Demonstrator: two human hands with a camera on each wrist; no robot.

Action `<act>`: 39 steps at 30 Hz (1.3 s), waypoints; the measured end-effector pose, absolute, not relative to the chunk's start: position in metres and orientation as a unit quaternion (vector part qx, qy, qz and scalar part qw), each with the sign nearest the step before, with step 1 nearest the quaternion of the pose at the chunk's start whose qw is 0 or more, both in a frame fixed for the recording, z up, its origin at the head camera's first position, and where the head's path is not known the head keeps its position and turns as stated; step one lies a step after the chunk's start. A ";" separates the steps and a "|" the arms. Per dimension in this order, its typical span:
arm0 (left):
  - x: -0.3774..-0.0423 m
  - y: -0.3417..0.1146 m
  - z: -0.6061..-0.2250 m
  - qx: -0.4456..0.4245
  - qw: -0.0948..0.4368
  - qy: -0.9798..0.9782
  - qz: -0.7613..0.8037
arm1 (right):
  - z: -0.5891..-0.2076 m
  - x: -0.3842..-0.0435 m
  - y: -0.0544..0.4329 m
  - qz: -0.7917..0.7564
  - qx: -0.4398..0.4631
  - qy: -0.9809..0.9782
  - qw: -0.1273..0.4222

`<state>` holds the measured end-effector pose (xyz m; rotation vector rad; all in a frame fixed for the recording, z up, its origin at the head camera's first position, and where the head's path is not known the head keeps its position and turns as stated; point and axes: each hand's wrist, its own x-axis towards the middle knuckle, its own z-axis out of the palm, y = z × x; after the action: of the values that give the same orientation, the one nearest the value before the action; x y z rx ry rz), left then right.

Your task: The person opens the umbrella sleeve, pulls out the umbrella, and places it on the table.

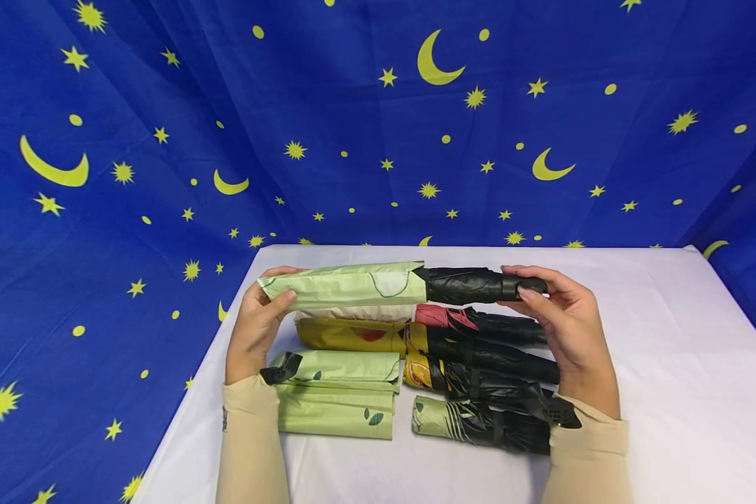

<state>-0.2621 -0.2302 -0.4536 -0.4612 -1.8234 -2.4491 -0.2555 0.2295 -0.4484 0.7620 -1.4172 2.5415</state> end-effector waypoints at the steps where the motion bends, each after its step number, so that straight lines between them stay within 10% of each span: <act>1: -0.262 -0.231 -0.454 -0.146 0.028 -0.591 -0.793 | -0.449 -0.255 0.230 0.844 0.252 -0.468 0.067; 39: -0.266 -0.240 -0.458 -0.114 0.086 -0.557 -0.818 | -0.452 -0.253 0.250 0.862 0.260 -0.428 0.082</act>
<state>-0.2661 -0.2399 -0.4585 -0.3410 -1.6605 -2.4377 -0.2532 0.2503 -0.4523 0.7783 -1.2782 2.5744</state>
